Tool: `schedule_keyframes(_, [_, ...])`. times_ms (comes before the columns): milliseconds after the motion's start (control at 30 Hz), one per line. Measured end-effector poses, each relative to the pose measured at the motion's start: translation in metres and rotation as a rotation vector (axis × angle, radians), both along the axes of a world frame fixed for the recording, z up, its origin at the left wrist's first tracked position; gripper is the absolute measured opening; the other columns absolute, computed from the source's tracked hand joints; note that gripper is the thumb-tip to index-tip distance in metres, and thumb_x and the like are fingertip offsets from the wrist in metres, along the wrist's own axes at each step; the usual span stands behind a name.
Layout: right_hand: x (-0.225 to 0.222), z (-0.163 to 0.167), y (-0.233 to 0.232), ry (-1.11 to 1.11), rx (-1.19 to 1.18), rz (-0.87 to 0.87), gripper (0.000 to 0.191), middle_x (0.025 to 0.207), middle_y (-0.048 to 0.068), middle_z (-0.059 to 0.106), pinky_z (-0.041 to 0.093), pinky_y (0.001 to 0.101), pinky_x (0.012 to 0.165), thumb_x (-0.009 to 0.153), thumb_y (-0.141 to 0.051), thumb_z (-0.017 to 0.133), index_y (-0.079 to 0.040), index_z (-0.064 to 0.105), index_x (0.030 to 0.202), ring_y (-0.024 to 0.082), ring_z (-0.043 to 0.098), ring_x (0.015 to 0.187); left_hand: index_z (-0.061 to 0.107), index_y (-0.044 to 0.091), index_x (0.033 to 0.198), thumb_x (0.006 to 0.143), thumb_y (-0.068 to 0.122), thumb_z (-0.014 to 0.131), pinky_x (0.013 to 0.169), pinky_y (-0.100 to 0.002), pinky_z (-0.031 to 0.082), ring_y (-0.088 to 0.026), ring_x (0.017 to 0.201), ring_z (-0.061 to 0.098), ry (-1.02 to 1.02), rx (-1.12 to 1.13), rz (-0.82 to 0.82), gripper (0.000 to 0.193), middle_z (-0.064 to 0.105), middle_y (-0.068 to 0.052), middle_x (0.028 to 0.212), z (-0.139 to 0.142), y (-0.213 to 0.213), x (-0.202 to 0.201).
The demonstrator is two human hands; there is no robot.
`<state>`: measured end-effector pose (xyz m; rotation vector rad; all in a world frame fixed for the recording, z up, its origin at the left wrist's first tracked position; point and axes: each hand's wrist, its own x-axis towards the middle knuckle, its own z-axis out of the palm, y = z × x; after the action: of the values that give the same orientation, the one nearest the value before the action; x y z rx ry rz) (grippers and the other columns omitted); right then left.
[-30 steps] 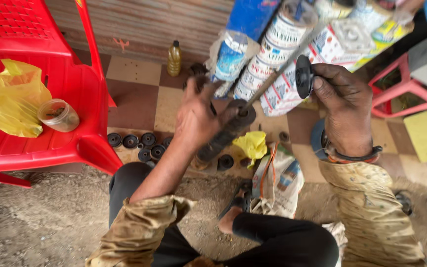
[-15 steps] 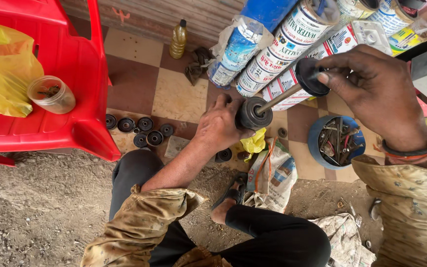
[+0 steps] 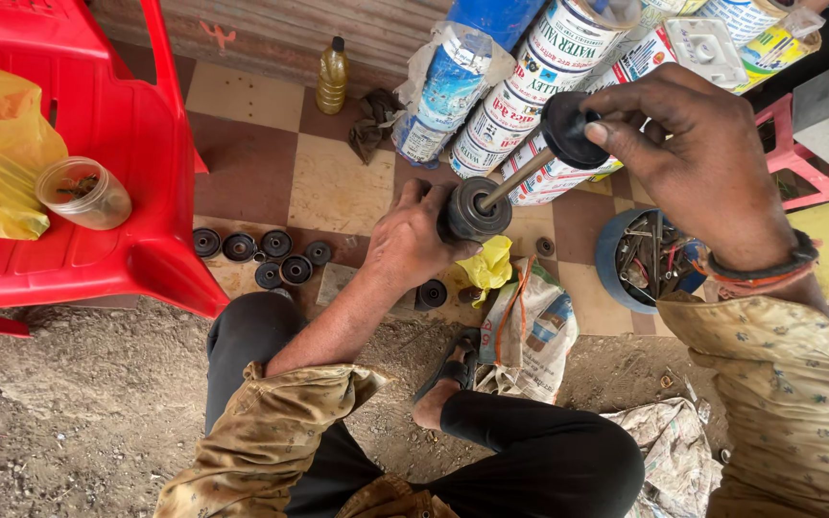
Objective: The person sits on the floor and assembles a cylindrical mechanical component by inserting a metal rod, attaching black circular parts, and using a metal bar to press them into place. They handle small metal rings and clips, placing them onto the assembly and securing them with their hands.
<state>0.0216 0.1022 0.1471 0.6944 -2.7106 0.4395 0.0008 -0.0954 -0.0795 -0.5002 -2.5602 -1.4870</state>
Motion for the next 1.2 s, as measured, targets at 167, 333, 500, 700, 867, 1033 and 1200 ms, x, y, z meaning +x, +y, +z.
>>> schedule_keyframes(167, [0.0,-0.009,0.011,0.01,-0.002,-0.042,0.021,0.098,0.005,0.066,0.047,0.0279,0.067,0.101,-0.011,0.082,-0.007,0.076,0.121,0.012,0.058,0.075,0.06,0.016,0.135,0.063,0.042,0.094,0.089,-0.049,0.055,-0.037,0.107,0.066,-0.007,-0.044,0.004,0.085,0.059,-0.016,0.118,-0.001,0.003,0.001])
schedule_keyframes(333, [0.005,-0.012,0.013,0.09,0.015,0.068,0.02,0.102,0.009,0.066,0.048,0.0278,0.071,0.103,-0.003,0.078,-0.004,0.074,0.122,0.014,0.061,0.081,0.058,0.016,0.137,0.065,0.043,0.094,0.091,-0.049,0.054,-0.039,0.111,0.064,-0.002,-0.044,0.01,0.085,0.059,-0.016,0.121,-0.005,0.005,0.003])
schedule_keyframes(500, [0.001,-0.01,0.018,0.056,-0.025,0.12,0.023,0.107,0.007,0.067,0.048,0.0268,0.073,0.098,-0.001,0.078,-0.003,0.073,0.12,0.012,0.06,0.083,0.056,0.017,0.138,0.065,0.045,0.094,0.092,-0.05,0.053,-0.04,0.113,0.063,-0.002,-0.05,0.005,0.087,0.058,-0.017,0.121,-0.006,0.005,0.003])
schedule_keyframes(700, [-0.003,-0.019,0.024,0.012,-0.095,0.047,0.024,0.106,0.004,0.067,0.048,0.0263,0.073,0.098,-0.007,0.085,-0.006,0.073,0.119,0.009,0.057,0.081,0.056,0.015,0.139,0.064,0.044,0.094,0.091,-0.05,0.054,-0.039,0.112,0.063,0.004,-0.058,0.003,0.089,0.057,-0.017,0.123,-0.005,0.005,0.003])
schedule_keyframes(867, [-0.002,-0.015,0.021,-0.01,-0.058,0.08,0.028,0.104,0.004,0.066,0.049,0.0277,0.074,0.097,-0.006,0.083,-0.007,0.074,0.124,0.012,0.059,0.084,0.057,0.017,0.139,0.065,0.044,0.093,0.091,-0.049,0.055,-0.037,0.112,0.064,-0.02,-0.06,-0.004,0.086,0.058,-0.016,0.123,-0.005,0.006,0.004])
schedule_keyframes(1033, [0.0,-0.006,0.018,-0.005,0.032,0.085,0.034,0.11,0.005,0.066,0.05,0.0305,0.076,0.093,-0.004,0.081,-0.009,0.074,0.126,0.015,0.061,0.087,0.056,0.018,0.14,0.066,0.045,0.093,0.091,-0.05,0.054,-0.038,0.114,0.063,-0.021,-0.064,-0.005,0.087,0.057,-0.015,0.124,-0.005,0.005,0.003])
schedule_keyframes(1200, [-0.003,-0.006,0.021,-0.045,-0.013,0.114,0.032,0.113,0.006,0.066,0.051,0.0305,0.081,0.095,-0.004,0.079,-0.009,0.073,0.126,0.015,0.062,0.094,0.055,0.019,0.14,0.065,0.046,0.093,0.092,-0.05,0.054,-0.038,0.114,0.063,-0.036,-0.081,0.003,0.089,0.056,-0.015,0.126,-0.005,0.005,0.002])
